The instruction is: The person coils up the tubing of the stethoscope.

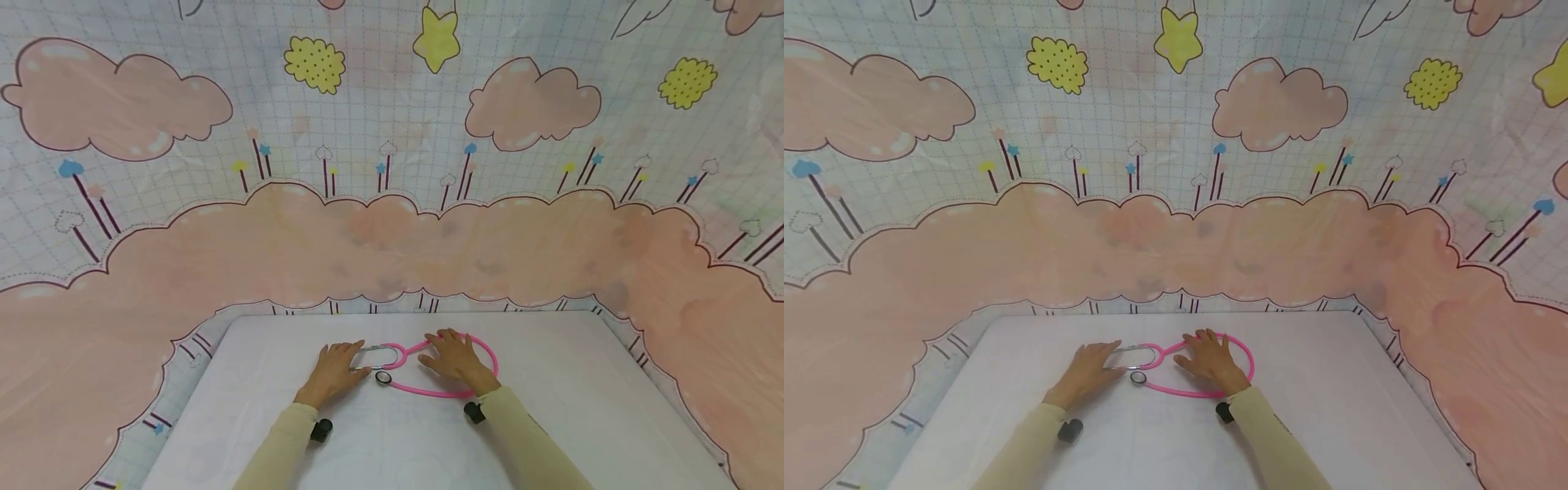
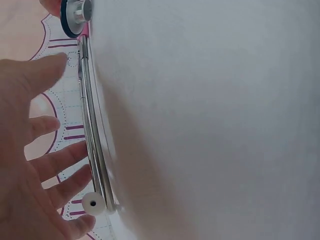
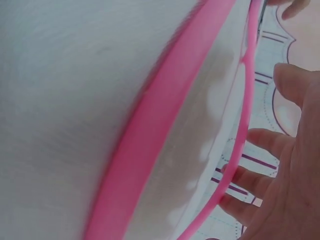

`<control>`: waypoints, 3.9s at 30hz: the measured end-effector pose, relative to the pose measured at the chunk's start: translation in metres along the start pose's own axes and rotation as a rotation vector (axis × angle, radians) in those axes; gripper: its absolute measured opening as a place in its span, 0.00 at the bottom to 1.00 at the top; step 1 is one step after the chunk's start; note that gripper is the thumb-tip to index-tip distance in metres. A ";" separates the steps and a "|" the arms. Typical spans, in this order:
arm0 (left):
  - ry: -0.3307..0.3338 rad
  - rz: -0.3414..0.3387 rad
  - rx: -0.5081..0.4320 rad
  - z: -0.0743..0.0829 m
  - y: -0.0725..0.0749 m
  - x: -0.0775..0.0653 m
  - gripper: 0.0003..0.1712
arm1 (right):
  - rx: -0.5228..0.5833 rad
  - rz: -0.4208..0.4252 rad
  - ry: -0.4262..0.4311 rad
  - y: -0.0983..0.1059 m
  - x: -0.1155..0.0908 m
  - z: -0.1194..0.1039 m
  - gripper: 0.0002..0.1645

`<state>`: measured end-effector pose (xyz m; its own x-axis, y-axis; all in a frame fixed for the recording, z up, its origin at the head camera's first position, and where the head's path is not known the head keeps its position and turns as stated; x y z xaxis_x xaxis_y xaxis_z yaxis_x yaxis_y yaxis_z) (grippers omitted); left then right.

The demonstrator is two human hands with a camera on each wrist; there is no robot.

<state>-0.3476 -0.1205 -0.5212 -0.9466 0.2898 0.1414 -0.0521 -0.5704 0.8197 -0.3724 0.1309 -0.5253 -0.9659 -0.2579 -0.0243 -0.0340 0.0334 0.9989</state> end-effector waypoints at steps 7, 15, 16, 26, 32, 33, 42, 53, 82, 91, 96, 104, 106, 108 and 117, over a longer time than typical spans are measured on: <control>-0.026 0.019 -0.004 0.000 -0.001 -0.002 0.33 | -0.008 0.027 -0.028 -0.001 -0.002 0.001 0.35; 0.003 -0.005 -0.062 -0.006 -0.006 -0.002 0.25 | -0.031 0.069 -0.012 -0.001 -0.003 0.003 0.25; 0.011 -0.011 -0.078 -0.007 -0.007 -0.002 0.24 | -0.030 0.086 -0.006 0.000 -0.003 0.003 0.23; 0.067 -0.023 -0.179 -0.014 -0.007 0.000 0.22 | -0.033 0.271 0.064 0.014 -0.002 0.001 0.10; 0.044 -0.025 -0.202 -0.009 -0.003 0.000 0.22 | 0.013 0.274 0.059 0.020 -0.003 0.002 0.11; 0.035 -0.029 -0.202 -0.007 -0.002 0.000 0.22 | 0.019 0.276 0.058 0.021 -0.004 0.002 0.11; -0.035 -0.065 -0.241 0.002 0.001 -0.008 0.22 | 0.033 0.355 0.041 0.033 -0.012 0.002 0.11; -0.066 0.027 -0.212 0.017 0.014 -0.017 0.25 | 0.073 0.386 0.008 0.042 -0.023 0.006 0.12; -0.204 0.146 -0.176 0.040 0.038 -0.042 0.32 | 0.115 0.662 0.206 0.087 -0.069 -0.009 0.10; -0.282 0.135 -0.160 0.051 0.044 -0.044 0.32 | 0.109 0.815 0.327 0.106 -0.085 -0.014 0.10; -0.309 0.123 -0.136 0.056 0.045 -0.045 0.31 | 0.109 0.847 0.389 0.112 -0.089 -0.018 0.10; -0.351 0.090 -0.109 0.063 0.044 -0.047 0.30 | 0.111 0.875 0.484 0.123 -0.095 -0.028 0.08; -0.371 0.082 -0.108 0.065 0.043 -0.048 0.31 | 0.113 0.877 0.497 0.125 -0.095 -0.030 0.09; -0.388 0.078 -0.108 0.068 0.043 -0.048 0.31 | 0.116 0.884 0.510 0.127 -0.095 -0.032 0.14; -0.431 0.045 -0.127 0.079 0.042 -0.049 0.30 | 0.119 0.898 0.580 0.134 -0.092 -0.036 0.21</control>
<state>-0.2780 -0.0982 -0.4495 -0.7316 0.5405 0.4155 -0.0779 -0.6718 0.7366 -0.2786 0.1245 -0.3875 -0.3820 -0.5102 0.7705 0.5719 0.5245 0.6308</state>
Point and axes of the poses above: each hand's wrist, its own x-axis towards the middle knuckle, its own y-axis out of the back of the hand, z = x × y, the point moved 6 cm from there along x, towards the middle knuckle, and after that the axes turned 13 degrees about -x, right-handed, at the moved point
